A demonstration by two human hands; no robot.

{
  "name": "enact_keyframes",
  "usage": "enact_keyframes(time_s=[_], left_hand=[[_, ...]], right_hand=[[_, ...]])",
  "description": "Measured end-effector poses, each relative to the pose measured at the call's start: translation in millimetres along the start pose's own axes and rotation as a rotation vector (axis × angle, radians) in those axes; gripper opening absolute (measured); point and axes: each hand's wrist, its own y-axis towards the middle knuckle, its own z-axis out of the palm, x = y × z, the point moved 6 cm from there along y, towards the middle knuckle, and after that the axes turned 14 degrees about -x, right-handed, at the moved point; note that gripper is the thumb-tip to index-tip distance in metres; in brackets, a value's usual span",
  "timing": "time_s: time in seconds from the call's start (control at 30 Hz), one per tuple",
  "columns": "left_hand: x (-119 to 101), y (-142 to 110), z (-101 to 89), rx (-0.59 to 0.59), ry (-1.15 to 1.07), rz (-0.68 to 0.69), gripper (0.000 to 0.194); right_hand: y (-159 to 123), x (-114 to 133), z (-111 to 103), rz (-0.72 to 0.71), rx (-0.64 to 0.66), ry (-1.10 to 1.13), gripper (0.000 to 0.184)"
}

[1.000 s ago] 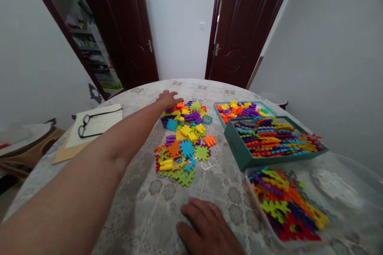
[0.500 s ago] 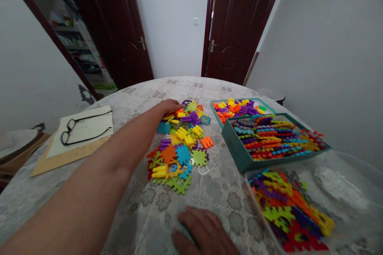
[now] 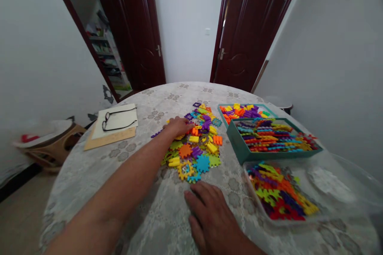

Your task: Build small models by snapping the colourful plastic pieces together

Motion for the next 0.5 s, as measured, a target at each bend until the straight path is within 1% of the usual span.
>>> enact_keyframes(time_s=[0.07, 0.1, 0.2, 0.27, 0.37, 0.5], left_hand=[[-3.7, -18.3, -3.5, -0.006, -0.007, -0.025, 0.074], [-6.1, -27.2, -5.1, -0.008, -0.011, -0.035, 0.074], [-14.5, -52.7, -9.0, -0.016, -0.022, -0.056, 0.071], [-20.7, -69.7, -10.7, -0.023, -0.032, -0.059, 0.071], [-29.6, -95.9, -13.5, -0.035, -0.054, -0.046, 0.071], [-40.0, -131.3, -20.3, -0.056, -0.096, 0.002, 0.069]], right_hand=[[3.7, -1.2, -5.2, 0.045, -0.033, -0.022, 0.056], [5.3, -2.9, -7.3, 0.070, -0.049, -0.038, 0.050], [8.1, -10.8, -11.1, 0.136, -0.061, -0.096, 0.022], [8.3, -16.5, -13.9, 0.160, -0.066, -0.143, 0.008], [6.9, -23.7, -19.1, 0.179, -0.093, -0.205, 0.002], [4.3, -30.2, -23.0, 0.188, -0.122, -0.242, 0.007]])
